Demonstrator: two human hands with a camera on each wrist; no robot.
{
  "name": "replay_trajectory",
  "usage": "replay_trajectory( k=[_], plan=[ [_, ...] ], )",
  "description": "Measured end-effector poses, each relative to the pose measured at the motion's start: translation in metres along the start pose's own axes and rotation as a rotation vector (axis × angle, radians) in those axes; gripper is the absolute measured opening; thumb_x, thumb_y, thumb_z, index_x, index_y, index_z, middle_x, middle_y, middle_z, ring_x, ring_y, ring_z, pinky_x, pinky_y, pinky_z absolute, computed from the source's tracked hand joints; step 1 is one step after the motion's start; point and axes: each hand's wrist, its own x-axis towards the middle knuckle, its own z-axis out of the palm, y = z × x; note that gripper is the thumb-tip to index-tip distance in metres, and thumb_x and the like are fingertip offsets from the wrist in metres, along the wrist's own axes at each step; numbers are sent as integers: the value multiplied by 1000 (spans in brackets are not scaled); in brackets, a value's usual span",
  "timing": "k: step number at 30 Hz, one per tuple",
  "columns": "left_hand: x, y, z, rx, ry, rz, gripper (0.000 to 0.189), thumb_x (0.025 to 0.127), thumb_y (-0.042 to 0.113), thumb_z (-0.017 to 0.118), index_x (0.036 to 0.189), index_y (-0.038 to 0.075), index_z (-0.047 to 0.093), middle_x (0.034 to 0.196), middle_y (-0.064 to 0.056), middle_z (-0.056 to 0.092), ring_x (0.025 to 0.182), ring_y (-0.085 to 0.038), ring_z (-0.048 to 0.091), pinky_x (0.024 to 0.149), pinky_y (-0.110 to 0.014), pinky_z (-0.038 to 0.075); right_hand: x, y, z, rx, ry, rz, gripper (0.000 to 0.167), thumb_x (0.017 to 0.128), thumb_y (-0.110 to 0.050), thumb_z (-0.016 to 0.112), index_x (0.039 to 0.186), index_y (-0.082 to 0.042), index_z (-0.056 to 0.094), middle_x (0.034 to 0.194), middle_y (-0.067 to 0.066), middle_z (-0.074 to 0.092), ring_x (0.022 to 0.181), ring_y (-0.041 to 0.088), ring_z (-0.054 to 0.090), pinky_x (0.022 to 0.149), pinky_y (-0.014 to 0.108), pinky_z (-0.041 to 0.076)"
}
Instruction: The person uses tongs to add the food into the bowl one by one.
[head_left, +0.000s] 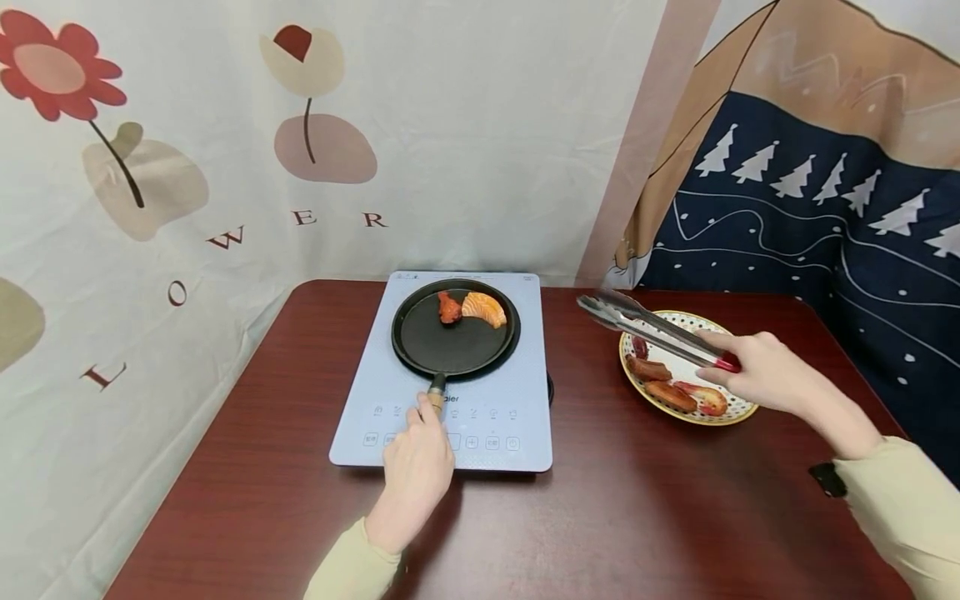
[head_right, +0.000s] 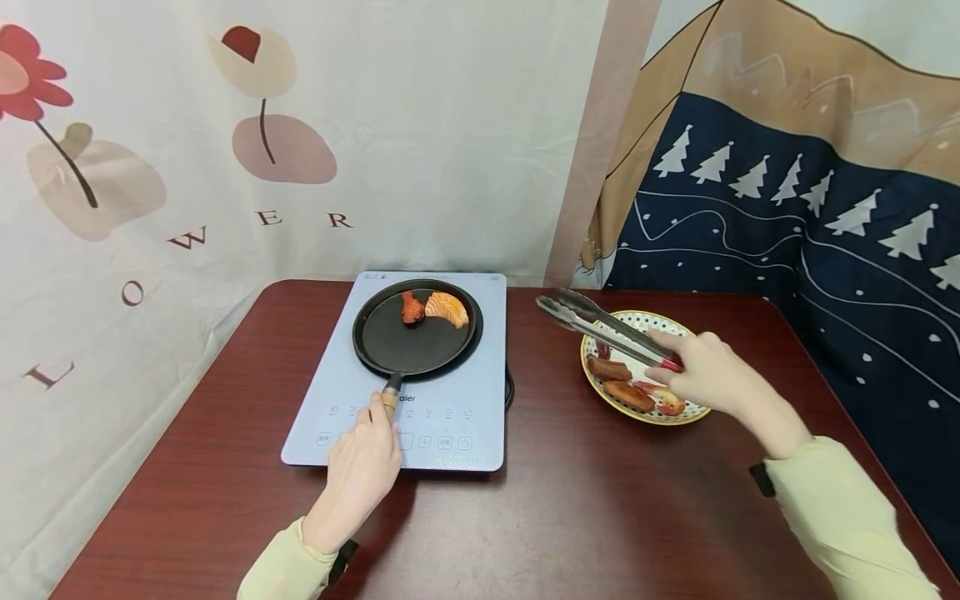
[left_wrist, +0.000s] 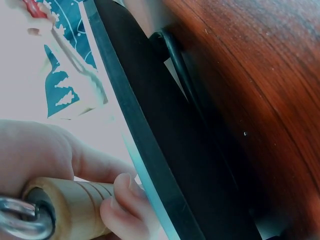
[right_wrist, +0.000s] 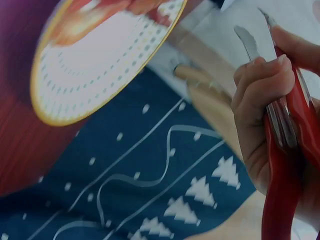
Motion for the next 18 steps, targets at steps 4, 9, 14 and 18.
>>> replay_trajectory(
  k=[4,9,14,18],
  plan=[
    [0,1,0,2,3,4,49,88,11,61,127,-13,46,89,-24,60,50,-34,58,42,-41,45,-20,22,-4,-42,-12,17,60,80,-26,74,126,7,56,88,17,70,71,17,53,63,31,44],
    [0,0,1,11,22,8,48,87,12,62,125,-13,47,88,-24,60,50,-34,57,42,-41,45,-46,46,-7,-100,-29,59,59,79,-26,75,126,5,57,79,6,68,63,10,47,58,26,39],
    [0,0,1,14,30,14,48,87,12,63,125,-13,48,88,-24,60,49,-33,57,41,-42,45,-69,65,-8,-141,-120,150,60,81,-26,73,126,8,52,64,-5,49,50,8,38,50,22,32],
    [1,0,0,9,32,14,47,87,11,62,125,-13,47,88,-24,60,48,-33,57,41,-41,45,-83,78,-9,-190,-156,180,63,78,-28,74,125,9,52,59,-5,41,47,9,37,48,23,31]
  ],
)
